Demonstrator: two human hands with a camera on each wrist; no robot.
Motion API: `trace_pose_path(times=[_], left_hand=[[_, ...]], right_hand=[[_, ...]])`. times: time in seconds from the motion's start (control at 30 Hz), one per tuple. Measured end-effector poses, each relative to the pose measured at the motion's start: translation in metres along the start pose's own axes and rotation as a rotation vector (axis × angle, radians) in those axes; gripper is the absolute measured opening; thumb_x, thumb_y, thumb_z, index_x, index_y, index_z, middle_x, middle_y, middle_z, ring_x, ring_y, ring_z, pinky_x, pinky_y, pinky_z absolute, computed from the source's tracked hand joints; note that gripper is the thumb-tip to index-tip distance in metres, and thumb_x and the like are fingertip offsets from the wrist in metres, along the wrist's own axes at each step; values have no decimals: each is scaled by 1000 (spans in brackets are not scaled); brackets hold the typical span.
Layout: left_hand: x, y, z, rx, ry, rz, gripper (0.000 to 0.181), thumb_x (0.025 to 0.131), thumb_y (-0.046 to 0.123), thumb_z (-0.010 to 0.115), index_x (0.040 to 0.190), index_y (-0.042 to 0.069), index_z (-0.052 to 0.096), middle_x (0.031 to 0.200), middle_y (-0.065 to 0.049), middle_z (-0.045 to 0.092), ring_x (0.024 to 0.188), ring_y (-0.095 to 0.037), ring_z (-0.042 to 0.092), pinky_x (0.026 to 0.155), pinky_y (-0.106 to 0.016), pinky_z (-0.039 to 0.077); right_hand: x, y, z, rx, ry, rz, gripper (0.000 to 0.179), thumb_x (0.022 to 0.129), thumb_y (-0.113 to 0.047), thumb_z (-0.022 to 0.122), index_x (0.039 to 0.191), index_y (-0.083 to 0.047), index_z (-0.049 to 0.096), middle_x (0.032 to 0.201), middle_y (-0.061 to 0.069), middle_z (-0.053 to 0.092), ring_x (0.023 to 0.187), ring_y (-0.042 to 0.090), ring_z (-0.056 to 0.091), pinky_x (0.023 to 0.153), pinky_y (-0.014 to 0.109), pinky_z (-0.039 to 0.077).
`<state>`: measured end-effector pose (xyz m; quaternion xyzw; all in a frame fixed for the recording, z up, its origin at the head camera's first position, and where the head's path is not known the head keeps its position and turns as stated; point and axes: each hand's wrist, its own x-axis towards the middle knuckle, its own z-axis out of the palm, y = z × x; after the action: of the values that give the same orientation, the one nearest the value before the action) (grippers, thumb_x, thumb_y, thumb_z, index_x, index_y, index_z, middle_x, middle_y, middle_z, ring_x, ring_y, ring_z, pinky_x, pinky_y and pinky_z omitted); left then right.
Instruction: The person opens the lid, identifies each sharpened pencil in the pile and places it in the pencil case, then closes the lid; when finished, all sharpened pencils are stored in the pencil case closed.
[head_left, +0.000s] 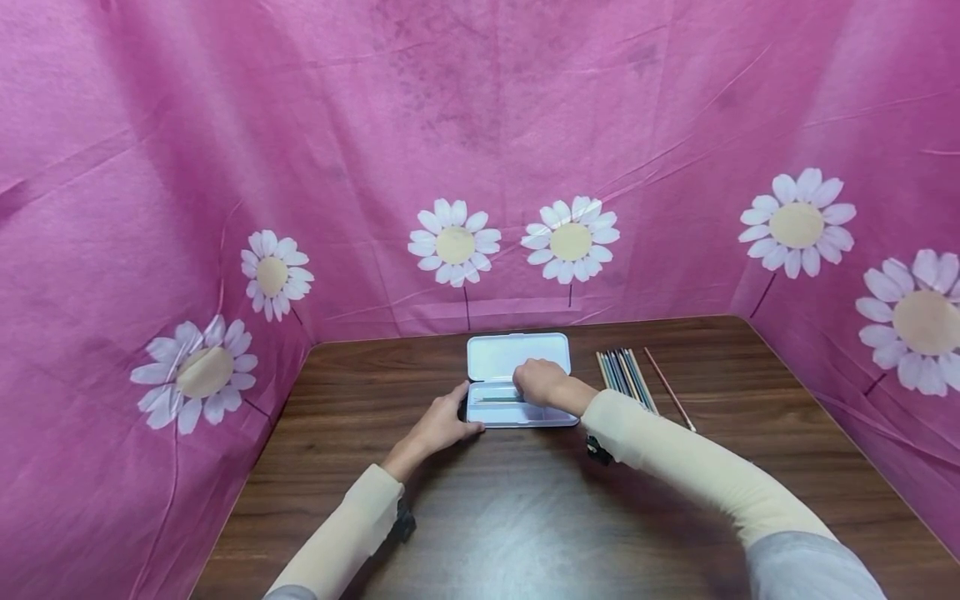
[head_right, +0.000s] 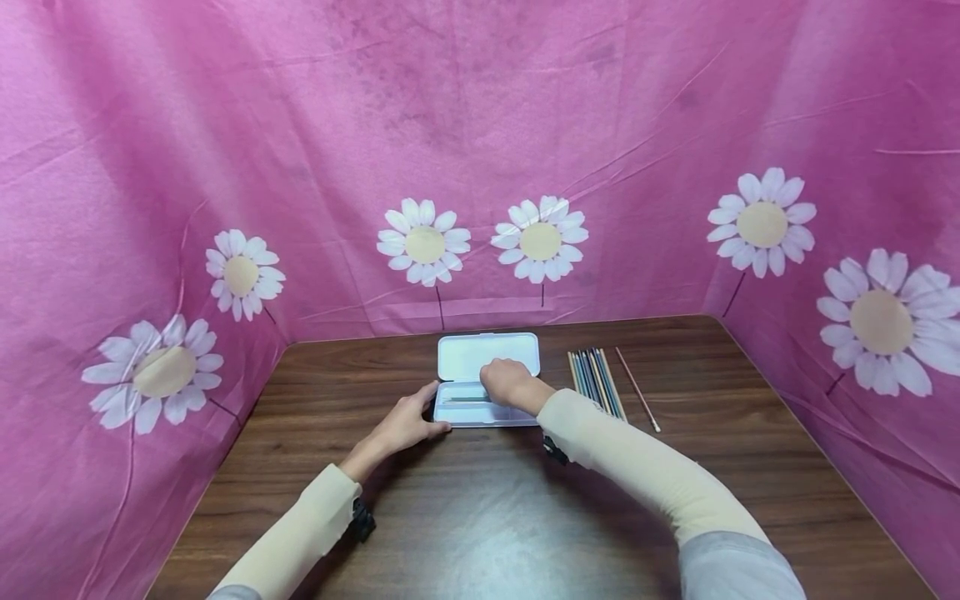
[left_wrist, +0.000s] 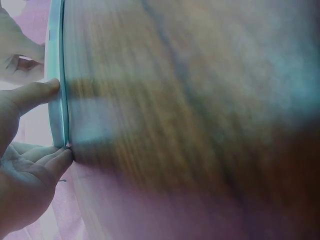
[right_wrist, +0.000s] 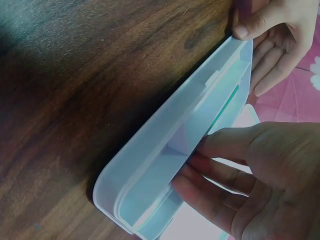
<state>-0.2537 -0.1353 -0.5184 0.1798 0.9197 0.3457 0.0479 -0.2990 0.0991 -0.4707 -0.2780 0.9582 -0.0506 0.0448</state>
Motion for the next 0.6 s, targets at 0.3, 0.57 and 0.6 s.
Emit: trace_pose_path(times=[0.3, 0.57, 0.6], left_hand=[[-2, 2, 0, -19, 4, 15, 89, 90, 23, 86, 160, -5, 39, 156, -29, 53, 144, -39, 55, 122, -53, 45], [-1, 1, -1, -9, -5, -3, 89, 91, 23, 86, 161, -4, 38, 157, -28, 53, 145, -39, 54, 122, -53, 45], [-1, 2, -1, -7, -6, -7, 89, 91, 23, 86, 162, -4, 38, 157, -28, 53, 145, -39, 54, 122, -53, 45]], right_hand=[[-1, 2, 4, 21, 12, -17, 14, 89, 1, 75, 79, -10, 76, 79, 7, 74, 71, 23, 65, 68, 44, 61], [-1, 4, 4, 41, -9, -46, 17, 89, 5, 71, 84, -10, 79, 83, 6, 75, 75, 22, 67, 75, 42, 62], [-1, 4, 4, 45, -11, -48, 18, 89, 5, 71, 84, -10, 79, 83, 5, 75, 76, 22, 67, 75, 42, 62]])
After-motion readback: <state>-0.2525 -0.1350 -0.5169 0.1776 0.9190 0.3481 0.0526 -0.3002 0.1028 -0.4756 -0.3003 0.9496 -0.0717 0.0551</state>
